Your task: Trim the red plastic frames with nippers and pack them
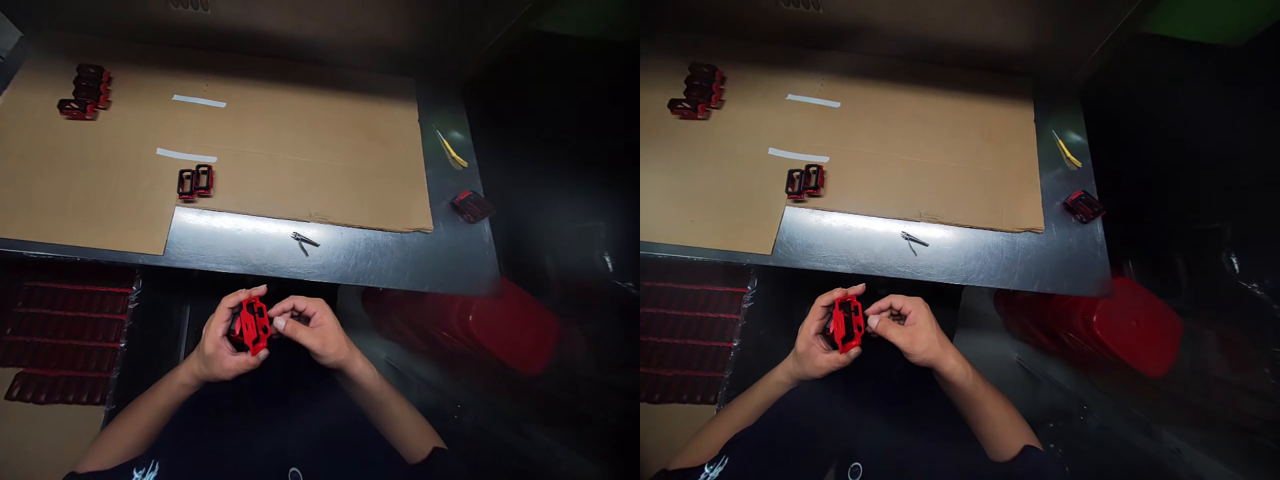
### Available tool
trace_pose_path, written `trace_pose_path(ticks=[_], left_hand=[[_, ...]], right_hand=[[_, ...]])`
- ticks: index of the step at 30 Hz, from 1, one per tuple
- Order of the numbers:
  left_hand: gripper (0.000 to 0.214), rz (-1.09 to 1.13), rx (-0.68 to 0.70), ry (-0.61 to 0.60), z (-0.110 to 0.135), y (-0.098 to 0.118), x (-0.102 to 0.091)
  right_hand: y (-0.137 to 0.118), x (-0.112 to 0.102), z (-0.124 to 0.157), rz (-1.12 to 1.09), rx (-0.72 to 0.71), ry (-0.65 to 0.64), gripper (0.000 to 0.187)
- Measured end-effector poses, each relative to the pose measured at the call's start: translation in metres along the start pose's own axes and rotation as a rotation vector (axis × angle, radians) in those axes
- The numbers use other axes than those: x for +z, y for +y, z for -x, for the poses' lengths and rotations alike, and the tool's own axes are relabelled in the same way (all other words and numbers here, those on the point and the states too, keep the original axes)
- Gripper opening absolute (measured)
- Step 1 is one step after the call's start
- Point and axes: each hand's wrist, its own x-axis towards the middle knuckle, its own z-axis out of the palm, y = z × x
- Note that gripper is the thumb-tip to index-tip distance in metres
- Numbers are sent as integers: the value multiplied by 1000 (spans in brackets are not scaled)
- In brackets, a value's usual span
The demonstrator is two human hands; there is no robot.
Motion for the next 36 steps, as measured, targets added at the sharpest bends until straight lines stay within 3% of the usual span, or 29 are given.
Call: trace_pose_path(ticks=[3,5,7,9,12,16,20,24,26,29,36], left_hand=[[82,90,-35,12,1,-1,1],[81,169,-54,10,2,-2,2],[81,220,-64,6,3,-2,3],[80,228,-70,0,3,-2,4],[79,139,-53,-3,3,0,2],[78,-57,6,-4,0,5,-1],[82,-219,57,-11,-6,13,-3],[85,-308,162,-5,-11,21,-3],[82,-292,188,-17,-14,22,-1],[75,-234,216,-61,-17,20,1],[74,-166,241,-95,-16,15,0]], right_hand=[[-3,-15,-8,420,-253,421,22],[-7,-29,-19,765,-418,673,31],[-9,-42,-32,1025,-454,746,50],[-9,-50,-44,1160,-409,712,52],[-5,-55,-56,1186,-389,698,29],[-3,-60,-60,1213,-427,732,22],[-15,-58,-34,1098,-547,617,19],[-25,-39,13,892,-685,236,26],[-23,-27,32,803,-732,124,31],[-16,-15,45,712,-730,104,24],[-16,-10,44,784,-750,82,16]])
